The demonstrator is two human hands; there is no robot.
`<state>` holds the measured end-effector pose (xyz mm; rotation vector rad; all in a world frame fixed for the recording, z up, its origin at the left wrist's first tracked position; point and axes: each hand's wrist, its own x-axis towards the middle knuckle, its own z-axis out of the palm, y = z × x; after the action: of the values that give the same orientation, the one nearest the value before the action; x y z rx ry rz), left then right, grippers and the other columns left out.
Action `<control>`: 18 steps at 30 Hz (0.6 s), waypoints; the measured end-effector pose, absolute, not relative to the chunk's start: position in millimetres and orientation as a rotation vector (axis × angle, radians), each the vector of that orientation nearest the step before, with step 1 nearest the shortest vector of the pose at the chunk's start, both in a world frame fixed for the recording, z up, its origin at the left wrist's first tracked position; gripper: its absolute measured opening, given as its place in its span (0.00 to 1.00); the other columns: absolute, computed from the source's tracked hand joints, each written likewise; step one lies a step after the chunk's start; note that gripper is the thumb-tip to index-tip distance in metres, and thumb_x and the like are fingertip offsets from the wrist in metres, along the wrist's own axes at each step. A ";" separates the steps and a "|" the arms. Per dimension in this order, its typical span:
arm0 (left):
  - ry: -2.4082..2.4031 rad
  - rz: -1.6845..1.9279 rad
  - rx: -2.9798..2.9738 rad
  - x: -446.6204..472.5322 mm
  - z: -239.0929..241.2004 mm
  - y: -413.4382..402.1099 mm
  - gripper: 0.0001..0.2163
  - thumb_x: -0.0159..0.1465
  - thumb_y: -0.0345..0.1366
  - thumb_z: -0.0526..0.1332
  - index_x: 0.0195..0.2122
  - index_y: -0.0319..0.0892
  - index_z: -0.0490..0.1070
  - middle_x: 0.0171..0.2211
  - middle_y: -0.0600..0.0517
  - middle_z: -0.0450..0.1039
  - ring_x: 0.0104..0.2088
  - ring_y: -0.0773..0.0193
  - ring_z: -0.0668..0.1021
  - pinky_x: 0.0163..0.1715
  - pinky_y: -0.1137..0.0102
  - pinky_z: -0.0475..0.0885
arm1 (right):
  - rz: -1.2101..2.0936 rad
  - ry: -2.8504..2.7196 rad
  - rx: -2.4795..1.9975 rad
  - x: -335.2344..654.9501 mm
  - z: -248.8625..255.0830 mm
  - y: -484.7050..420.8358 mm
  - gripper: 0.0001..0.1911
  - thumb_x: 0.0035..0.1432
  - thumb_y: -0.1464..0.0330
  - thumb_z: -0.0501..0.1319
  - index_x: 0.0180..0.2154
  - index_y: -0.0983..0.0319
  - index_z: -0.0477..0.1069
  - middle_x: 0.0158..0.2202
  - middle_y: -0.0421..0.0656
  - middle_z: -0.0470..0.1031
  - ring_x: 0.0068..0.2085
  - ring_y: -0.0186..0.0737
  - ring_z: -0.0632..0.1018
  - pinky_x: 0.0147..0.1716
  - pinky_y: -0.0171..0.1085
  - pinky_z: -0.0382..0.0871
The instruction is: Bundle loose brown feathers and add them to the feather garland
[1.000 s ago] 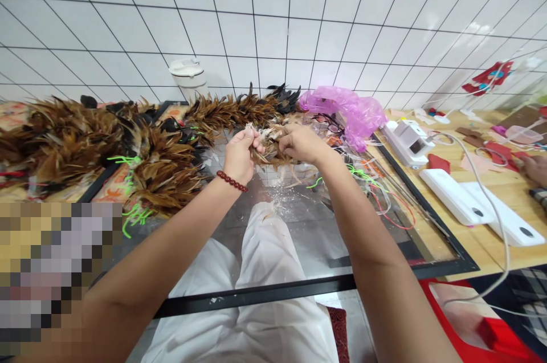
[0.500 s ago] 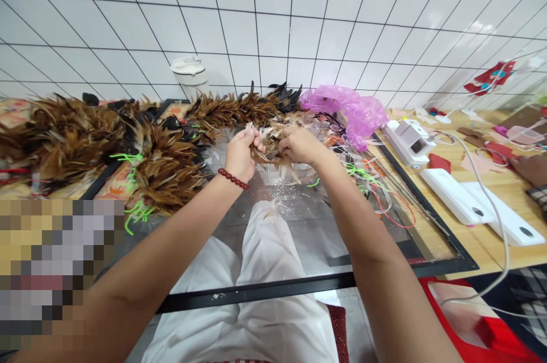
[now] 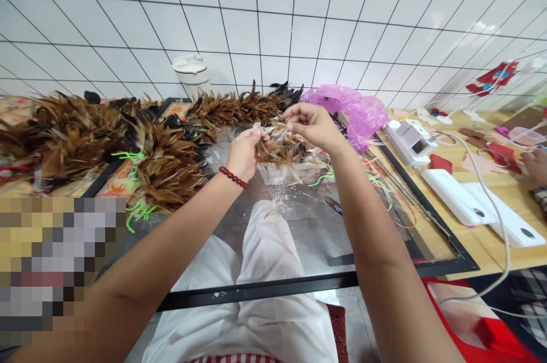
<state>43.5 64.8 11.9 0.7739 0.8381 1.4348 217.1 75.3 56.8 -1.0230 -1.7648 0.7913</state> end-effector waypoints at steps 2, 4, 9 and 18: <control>0.853 1.386 0.864 44.3 11.1 64.1 0.09 0.60 0.30 0.62 0.22 0.37 0.72 0.21 0.53 0.72 0.22 0.72 0.72 0.28 0.75 0.70 | 0.813 -1.861 -0.974 211.9 61.6 69.4 0.15 0.48 0.65 0.69 0.39 0.63 0.74 0.29 0.41 0.76 0.31 0.34 0.75 0.32 0.34 0.70; 0.846 1.309 0.930 45.0 9.9 62.9 0.08 0.59 0.31 0.63 0.22 0.38 0.73 0.20 0.52 0.73 0.22 0.70 0.74 0.28 0.73 0.71 | 0.769 -1.924 -0.949 208.0 65.1 65.1 0.15 0.50 0.64 0.69 0.39 0.63 0.74 0.30 0.41 0.76 0.32 0.35 0.75 0.33 0.34 0.70; 0.799 1.165 1.001 45.1 6.6 59.4 0.08 0.57 0.36 0.64 0.23 0.39 0.76 0.21 0.49 0.75 0.22 0.65 0.76 0.26 0.69 0.72 | 0.558 -2.008 -0.997 203.6 66.5 60.8 0.12 0.52 0.65 0.66 0.39 0.63 0.74 0.30 0.41 0.77 0.31 0.36 0.75 0.34 0.35 0.69; 0.774 1.217 0.991 43.9 5.4 61.1 0.09 0.58 0.36 0.65 0.24 0.38 0.74 0.26 0.48 0.77 0.30 0.65 0.78 0.39 0.68 0.73 | 0.165 -2.082 -1.278 216.5 70.6 65.0 0.14 0.53 0.68 0.61 0.42 0.63 0.77 0.34 0.44 0.79 0.35 0.40 0.76 0.37 0.38 0.68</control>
<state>43.9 61.1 5.4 0.9911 0.7743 1.2171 216.5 65.0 70.6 -1.2776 -2.0817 0.1653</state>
